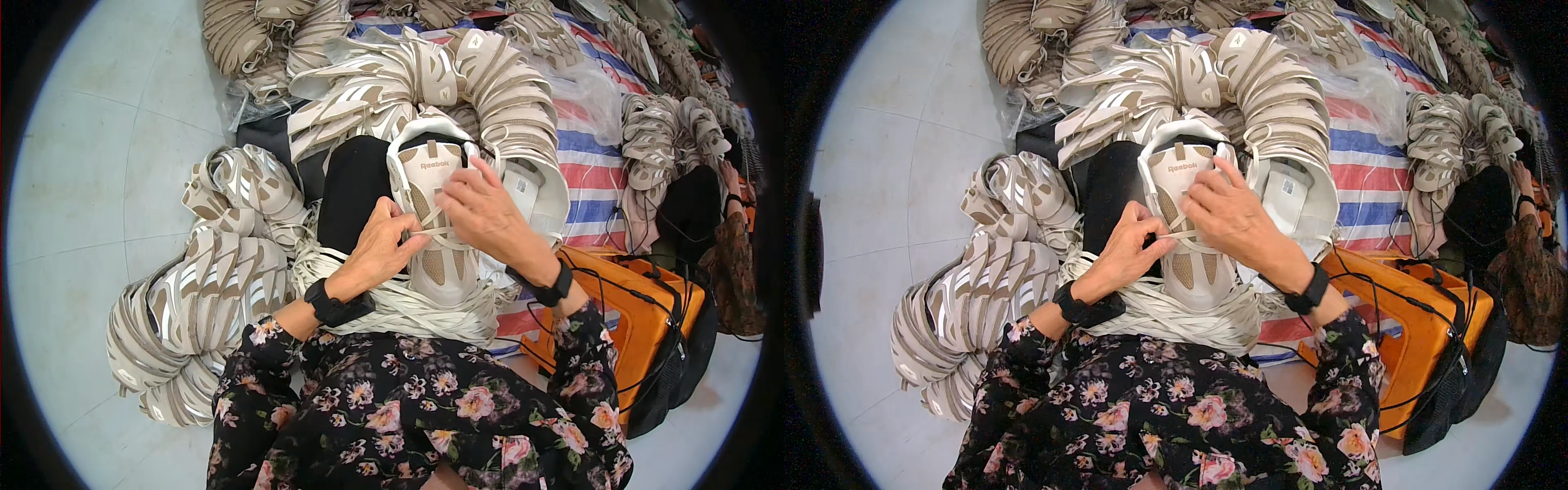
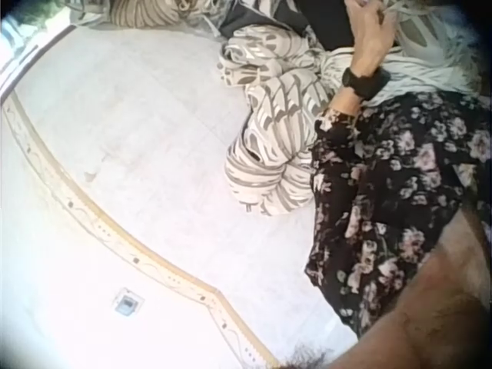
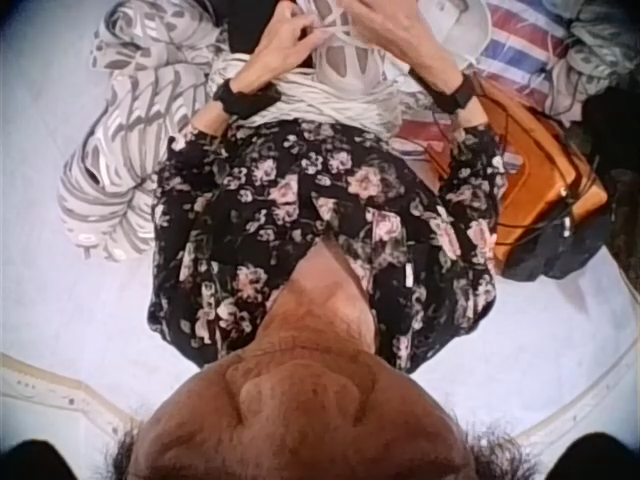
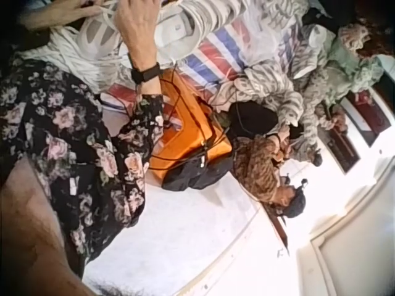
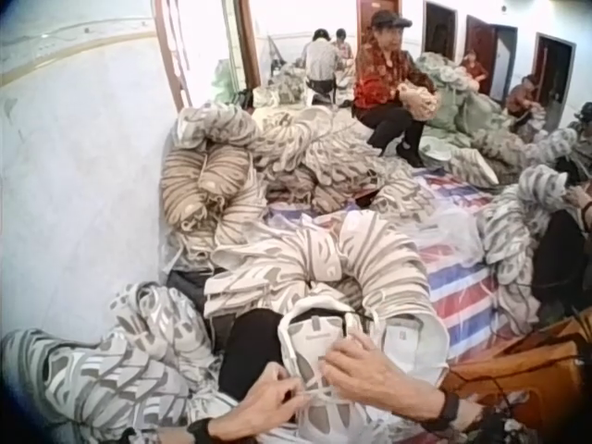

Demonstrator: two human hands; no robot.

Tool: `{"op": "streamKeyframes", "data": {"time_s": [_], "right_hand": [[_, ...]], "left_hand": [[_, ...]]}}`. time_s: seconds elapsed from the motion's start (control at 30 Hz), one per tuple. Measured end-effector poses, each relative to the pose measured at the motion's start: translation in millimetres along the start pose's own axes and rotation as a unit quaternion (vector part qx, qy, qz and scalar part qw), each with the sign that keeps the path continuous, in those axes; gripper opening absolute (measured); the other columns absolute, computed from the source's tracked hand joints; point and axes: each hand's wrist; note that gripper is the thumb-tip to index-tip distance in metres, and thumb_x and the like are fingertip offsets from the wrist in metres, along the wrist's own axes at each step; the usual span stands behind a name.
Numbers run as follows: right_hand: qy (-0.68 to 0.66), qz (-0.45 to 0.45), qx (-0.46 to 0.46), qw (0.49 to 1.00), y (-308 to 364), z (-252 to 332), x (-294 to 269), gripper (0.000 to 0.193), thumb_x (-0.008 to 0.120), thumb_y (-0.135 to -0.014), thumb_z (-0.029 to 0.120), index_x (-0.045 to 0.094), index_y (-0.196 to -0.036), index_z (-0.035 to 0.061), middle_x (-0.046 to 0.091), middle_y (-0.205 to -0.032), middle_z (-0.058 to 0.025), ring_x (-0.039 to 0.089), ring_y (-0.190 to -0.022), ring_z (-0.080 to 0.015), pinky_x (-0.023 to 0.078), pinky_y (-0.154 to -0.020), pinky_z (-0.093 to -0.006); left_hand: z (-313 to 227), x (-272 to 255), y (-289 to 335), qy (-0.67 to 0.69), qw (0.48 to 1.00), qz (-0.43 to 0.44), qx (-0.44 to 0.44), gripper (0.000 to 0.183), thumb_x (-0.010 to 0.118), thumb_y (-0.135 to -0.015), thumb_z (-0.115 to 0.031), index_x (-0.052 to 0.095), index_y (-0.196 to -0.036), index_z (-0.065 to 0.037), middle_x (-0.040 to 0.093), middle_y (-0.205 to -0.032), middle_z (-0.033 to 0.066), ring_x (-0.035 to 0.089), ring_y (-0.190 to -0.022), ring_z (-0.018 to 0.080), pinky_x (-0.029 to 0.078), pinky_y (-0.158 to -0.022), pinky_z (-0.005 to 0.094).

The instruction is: The recorder is lacing a shoe by hand while sitting on the floor surrounded by shoe components.

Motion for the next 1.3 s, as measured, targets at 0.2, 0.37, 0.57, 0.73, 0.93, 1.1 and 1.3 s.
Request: {"op": "streamKeyframes", "data": {"time_s": [0.2,0.37,0.57,0.73,0.93,1.1,1.3], "right_hand": [[0.019,0.019,-0.046,0.999,5,-11,19,0.014,0.055,-0.066,0.009,0.055,-0.079,0.0023,0.052,-0.082,-0.0074,0.052,-0.089,-0.0242,0.038,-0.093,-0.0424],[0.022,-0.120,0.002,0.993,9,-22,-10,0.013,0.058,-0.062,0.000,0.049,-0.072,0.0017,0.054,-0.084,-0.0090,0.054,-0.088,-0.0256,0.046,-0.079,-0.0388],[-0.322,0.153,0.219,0.908,10,-14,-21,0.026,0.061,-0.070,0.007,0.050,-0.094,0.0058,0.051,-0.072,-0.0156,0.053,-0.064,-0.0315,0.042,-0.057,-0.0402],[-0.266,0.182,0.059,0.945,18,-46,-15,0.042,0.069,-0.067,0.016,0.051,-0.105,0.0098,0.058,-0.075,-0.0115,0.056,-0.067,-0.0332,0.042,-0.056,-0.0410],[-0.179,0.170,0.103,0.964,33,-37,-8,0.030,0.069,-0.067,0.016,0.050,-0.089,0.0084,0.059,-0.076,-0.0079,0.058,-0.070,-0.0319,0.044,-0.057,-0.0409],[-0.165,0.160,0.111,0.967,35,-37,-7,0.028,0.068,-0.067,0.015,0.047,-0.085,0.0077,0.058,-0.072,-0.0082,0.058,-0.070,-0.0314,0.043,-0.056,-0.0409],[-0.266,0.198,0.106,0.937,17,-52,-18,0.014,0.064,-0.074,0.017,0.060,-0.082,0.0056,0.061,-0.070,-0.0110,0.059,-0.065,-0.0282,0.045,-0.059,-0.0350]], "left_hand": [[-16,-3,-4,-0.024,0.998,-0.016,0.062,0.014,0.067,-0.075,-0.009,0.057,-0.083,-0.002,0.046,-0.083,0.0098,0.049,-0.076,0.0234,0.041,-0.067,0.0315],[-18,-14,-13,-0.066,0.975,-0.137,0.165,0.019,0.064,-0.073,-0.004,0.057,-0.090,-0.001,0.054,-0.084,0.0104,0.053,-0.081,0.0256,0.043,-0.068,0.0316],[-13,-7,-53,-0.176,0.925,-0.181,0.283,0.025,0.067,-0.061,-0.001,0.056,-0.084,-0.006,0.050,-0.086,0.0070,0.047,-0.091,0.0270,0.039,-0.078,0.0366],[-9,13,-59,-0.151,0.945,-0.094,0.274,0.022,0.069,-0.058,-0.003,0.058,-0.076,-0.007,0.047,-0.082,0.0057,0.046,-0.088,0.0250,0.037,-0.080,0.0385],[-14,27,-60,-0.192,0.939,-0.076,0.275,0.020,0.069,-0.060,-0.009,0.061,-0.078,-0.010,0.048,-0.080,0.0027,0.045,-0.085,0.0215,0.033,-0.080,0.0366],[-12,33,-65,-0.220,0.917,-0.083,0.321,0.011,0.068,-0.062,-0.013,0.062,-0.072,-0.012,0.047,-0.075,-0.0006,0.045,-0.081,0.0193,0.033,-0.074,0.0357],[-11,-35,-49,-0.416,0.860,-0.165,0.245,0.004,0.058,-0.068,-0.013,0.054,-0.068,-0.011,0.050,-0.071,0.0075,0.048,-0.072,0.0263,0.034,-0.063,0.0395]]}}
Point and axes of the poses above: each hand's wrist, its own y-axis away from the middle knuckle, its own x-axis out of the palm, z = x × y
